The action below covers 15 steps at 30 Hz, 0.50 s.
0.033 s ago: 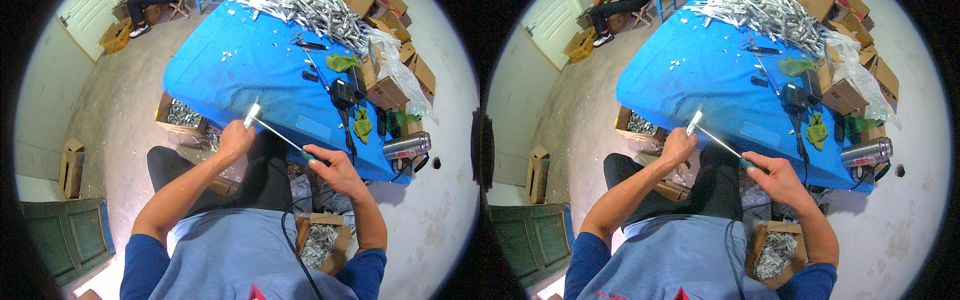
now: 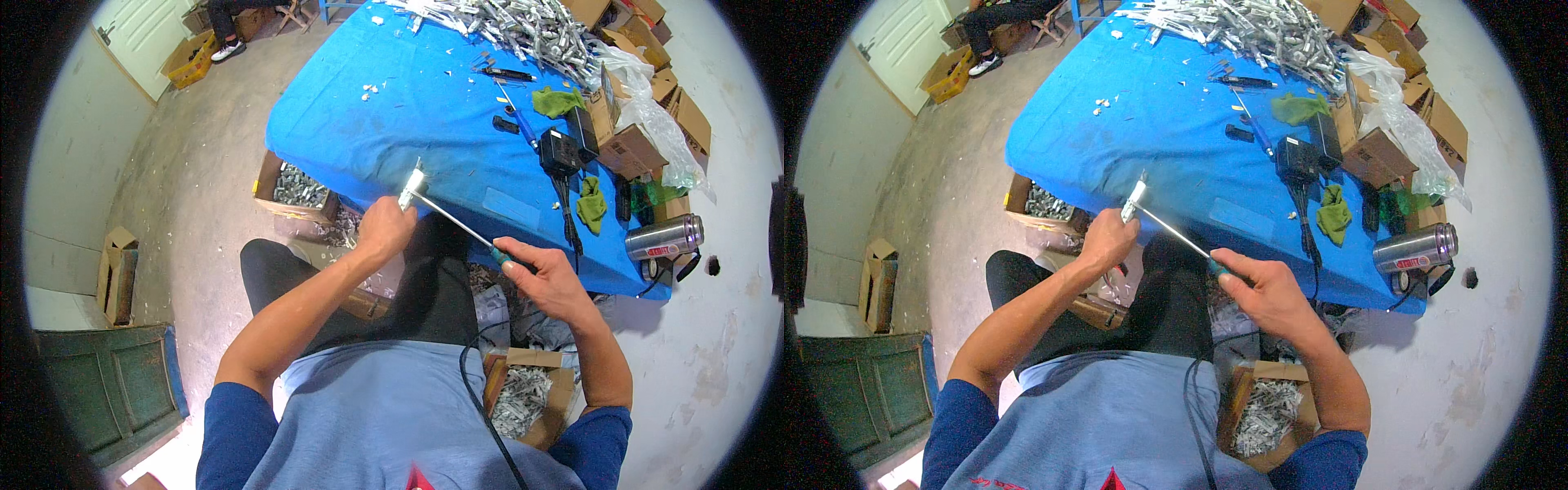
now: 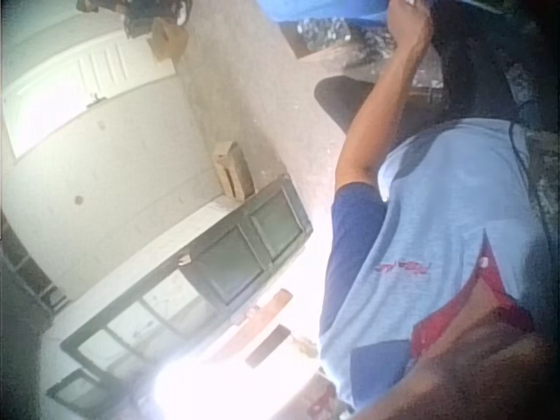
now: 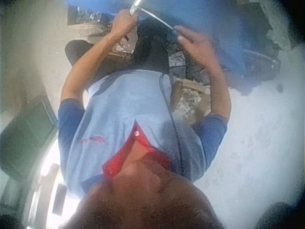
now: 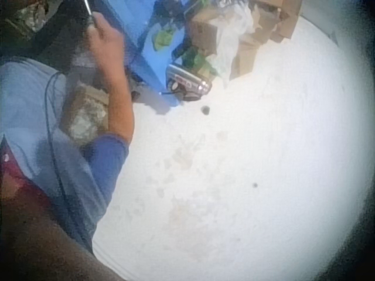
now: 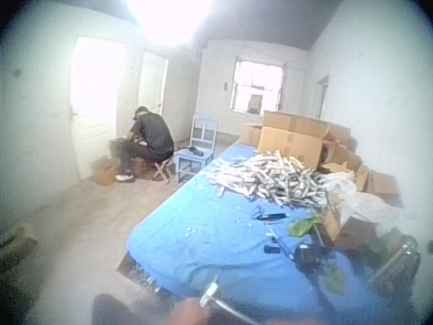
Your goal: The person uses a screwdriver and pliers to assemble and inspect metal components on a blue-covered table, handling individual strips and placing them in a box.
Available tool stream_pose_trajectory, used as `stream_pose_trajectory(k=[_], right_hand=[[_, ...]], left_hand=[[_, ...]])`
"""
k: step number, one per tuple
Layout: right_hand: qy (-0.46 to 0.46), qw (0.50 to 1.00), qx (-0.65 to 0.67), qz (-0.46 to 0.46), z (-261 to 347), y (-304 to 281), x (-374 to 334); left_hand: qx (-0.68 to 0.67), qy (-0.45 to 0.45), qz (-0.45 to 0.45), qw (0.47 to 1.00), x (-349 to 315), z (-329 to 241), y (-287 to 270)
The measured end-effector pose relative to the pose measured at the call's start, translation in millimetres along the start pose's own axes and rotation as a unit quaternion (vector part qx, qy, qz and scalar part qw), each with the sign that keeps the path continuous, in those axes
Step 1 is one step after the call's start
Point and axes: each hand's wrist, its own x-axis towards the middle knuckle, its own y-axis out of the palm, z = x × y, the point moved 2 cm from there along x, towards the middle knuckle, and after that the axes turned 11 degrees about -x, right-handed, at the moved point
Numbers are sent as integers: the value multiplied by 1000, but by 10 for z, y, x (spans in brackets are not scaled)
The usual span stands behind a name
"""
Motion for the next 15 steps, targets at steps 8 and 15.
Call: stream_pose_trajectory(k=[8, 15], right_hand=[[-197, 905, -322, -196, 30, 393, -96], [2, 996, 87, -10, -60, -11, 73]], left_hand=[[-14, 8, -14, 1000, 36, 20, -30], [13, 36, -5, 999, 62, -6, 0]])
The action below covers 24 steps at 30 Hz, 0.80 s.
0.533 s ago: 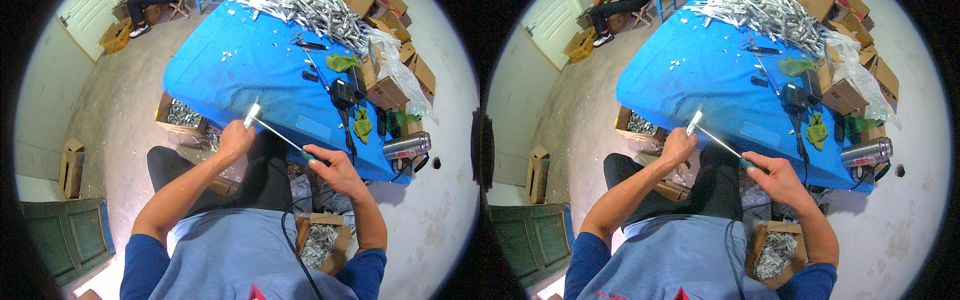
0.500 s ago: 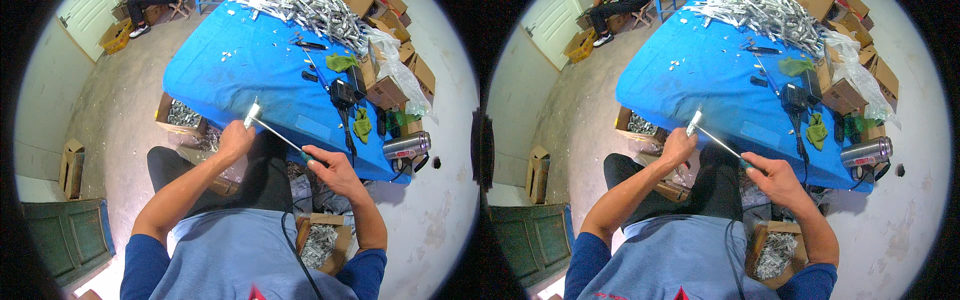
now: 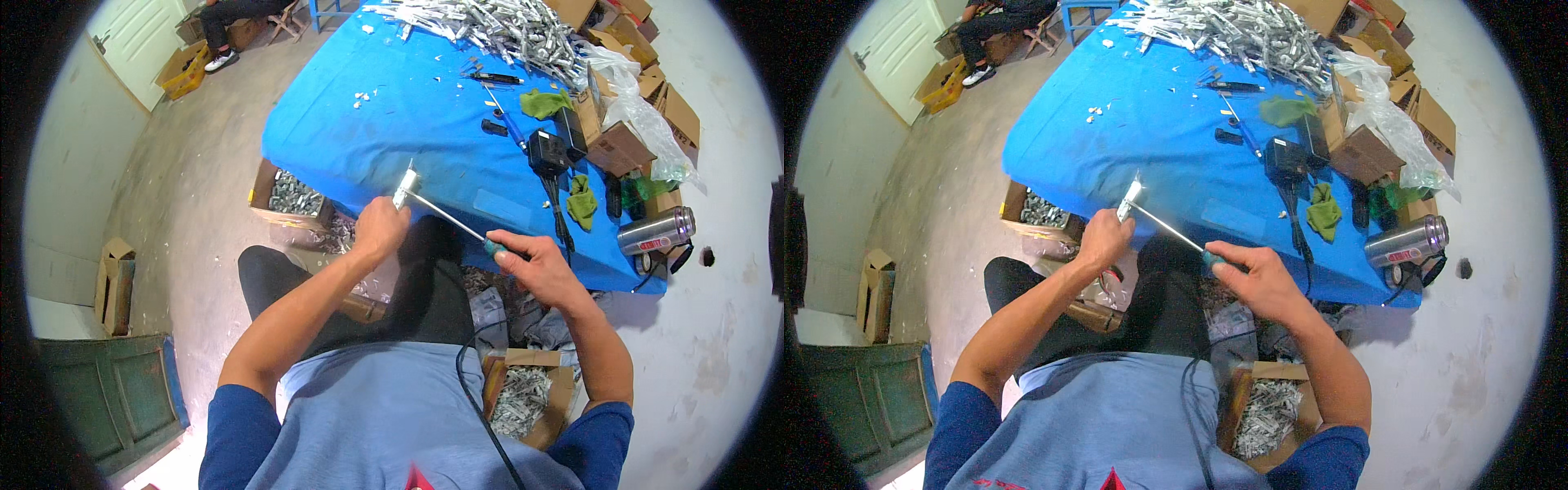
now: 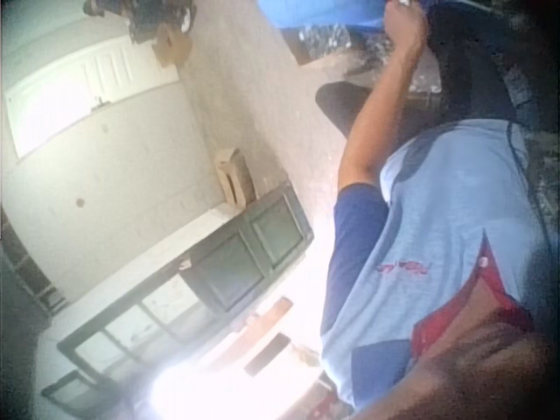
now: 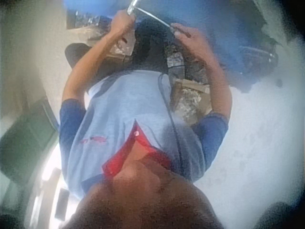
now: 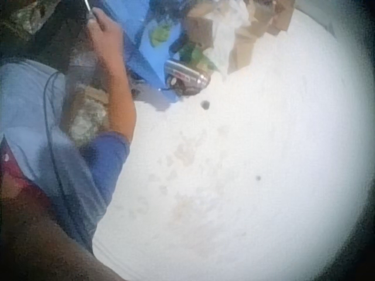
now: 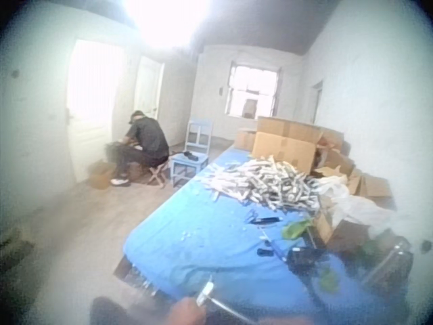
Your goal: The person uses a screwdriver and pliers to assemble and inspect metal components on a blue-covered table, handling individual strips and placing them in a box.
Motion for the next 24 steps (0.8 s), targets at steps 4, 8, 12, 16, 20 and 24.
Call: stream_pose_trajectory(k=[4, 8, 12, 16, 20, 24], right_hand=[[33, 997, 63, 43, -82, -29, 41], [56, 990, 111, 63, -76, 46, -36], [-60, 998, -21, 10, -204, 143, -9], [-180, 938, -275, -112, -46, 254, -30], [-169, 948, -250, -104, -7, 248, -27], [28, 997, -21, 66, 66, -94, 84]], left_hand=[[7, -3, -2, 1000, 37, -3, 4], [-2, -6, -17, 1000, -4, 14, 31], [-28, -3, -9, 1000, -15, 4, 34], [-26, 10, -17, 999, 70, 36, 21], [-31, 2, -10, 999, 112, 35, 23], [-1, 9, -16, 1000, 25, 25, 17]])
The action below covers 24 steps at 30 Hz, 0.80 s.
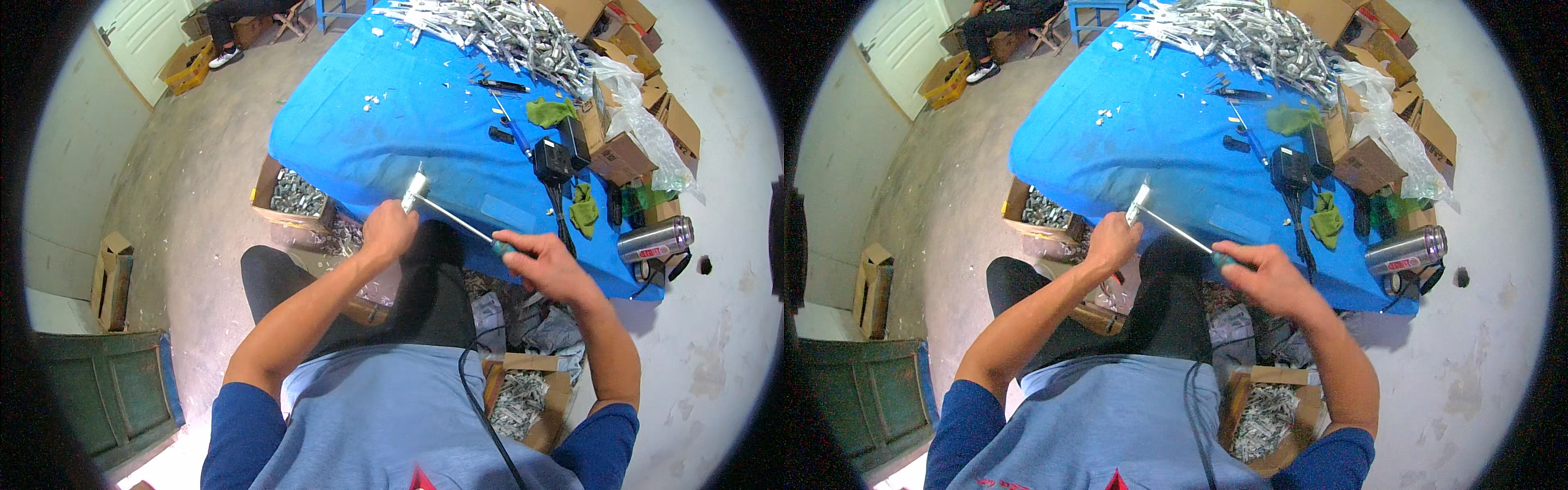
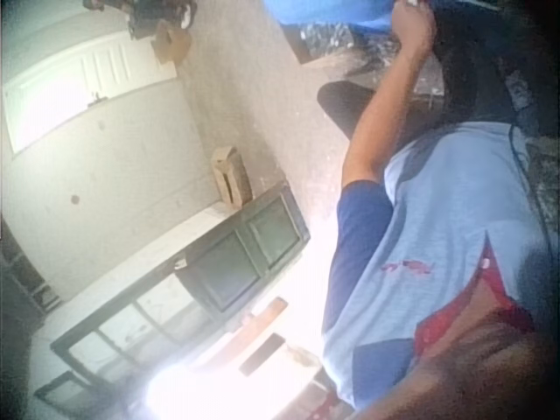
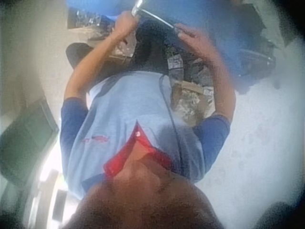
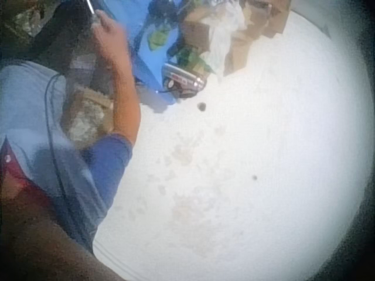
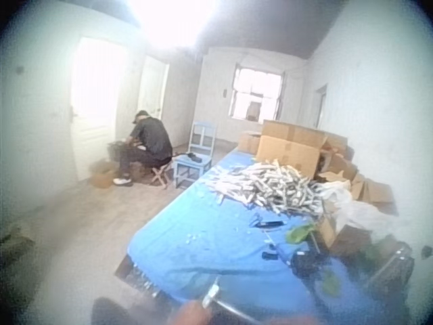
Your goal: The person uses a screwdriver and pliers to assemble and inspect metal components on a blue-covered table, handling individual strips and placing them in a box.
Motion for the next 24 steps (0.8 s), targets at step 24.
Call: stream_pose_trajectory(k=[24], right_hand=[[44, 991, 123, 9, -94, 191, 34]], left_hand=[[-176, -32, 54, 982, 140, 139, 41]])
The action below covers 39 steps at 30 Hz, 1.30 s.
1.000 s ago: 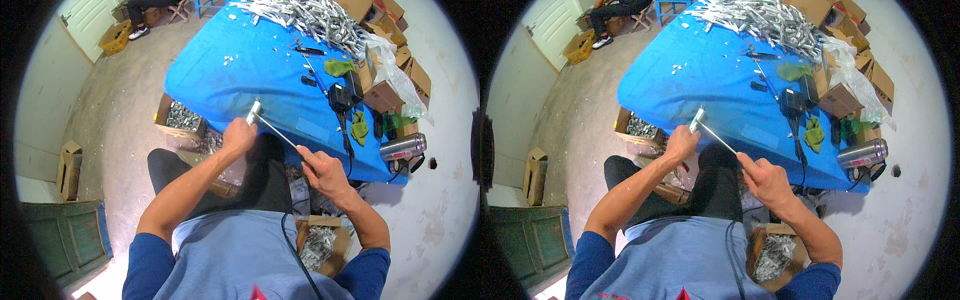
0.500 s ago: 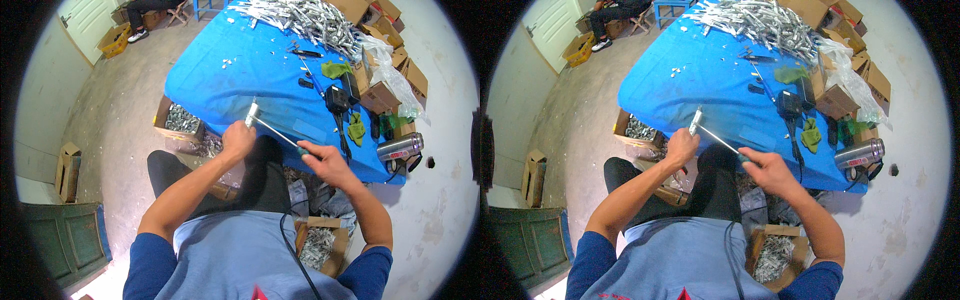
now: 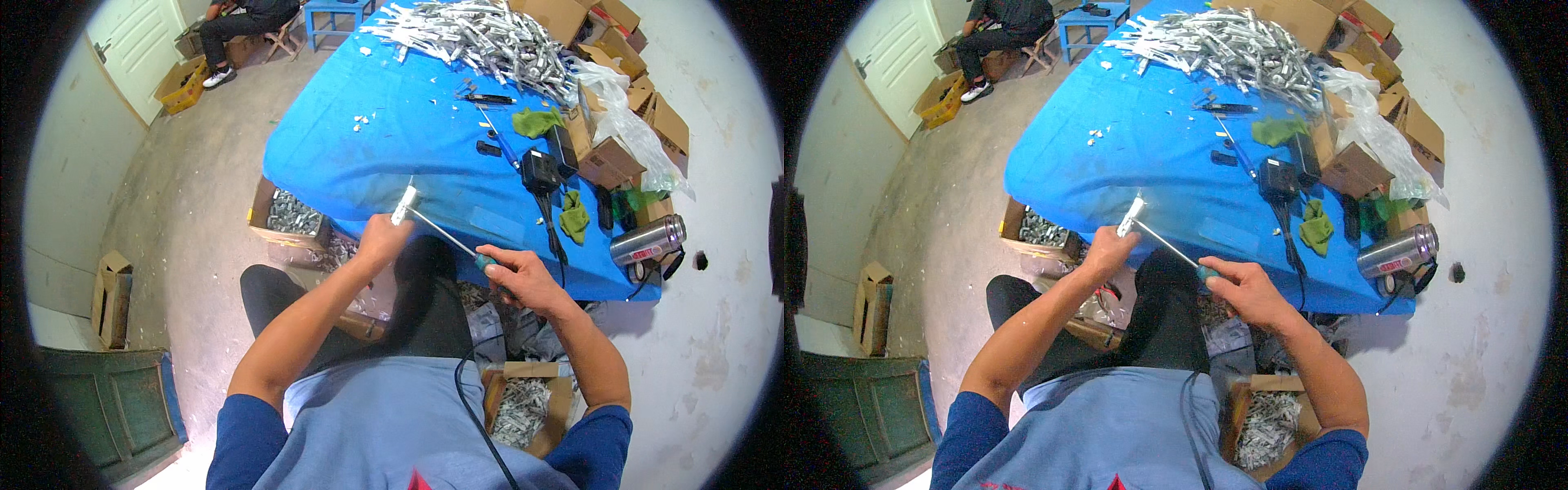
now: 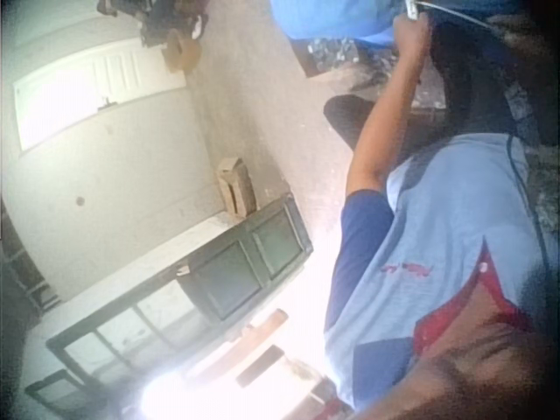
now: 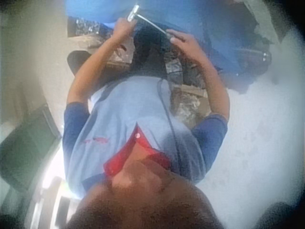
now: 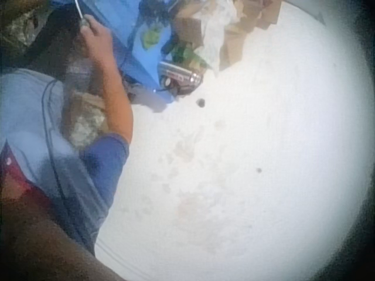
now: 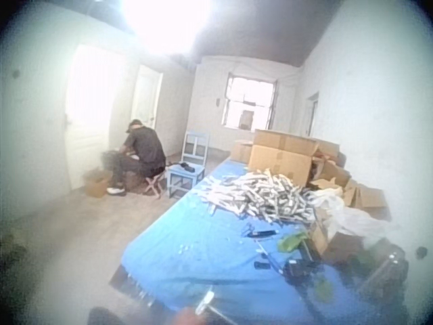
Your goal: The person uses a screwdriver and pliers to assemble and inspect metal components on a blue-covered table, handling individual strips and placing them in a box.
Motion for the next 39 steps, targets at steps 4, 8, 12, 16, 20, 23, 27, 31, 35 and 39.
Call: stream_pose_trajectory(k=[4, 8, 12, 16, 20, 23, 27, 31, 35, 39], right_hand=[[-63, 998, -12, -12, -260, 9, 59], [-132, 974, -164, -87, -251, 93, 22], [-194, 870, -399, -214, -21, 138, -62], [-213, 879, -371, -210, -149, 165, 8], [-140, 972, -157, -104, -290, 21, 138], [-18, 999, 33, -17, -231, -1, 116], [57, 983, 171, 12, -307, 105, 107], [-40, 997, 4, -69, -387, 160, 133], [-193, 921, -278, -195, -295, 149, 91], [-111, 976, -158, -103, -155, 92, 81]], left_hand=[[-162, -104, 76, 978, 15, 7, 37], [-263, -170, 119, 942, -29, -74, 38], [-234, -140, 78, 959, 21, -46, 131], [-204, -116, 45, 971, 18, -26, 176], [-176, -86, 14, 980, 15, -91, 205], [-169, -96, 7, 981, 6, -99, 188], [-152, -79, -11, 985, 3, -93, 200], [-164, -117, 3, 979, -20, -88, 184], [-163, -119, 5, 979, -32, -70, 174], [-150, -122, 5, 981, -21, -73, 151]])
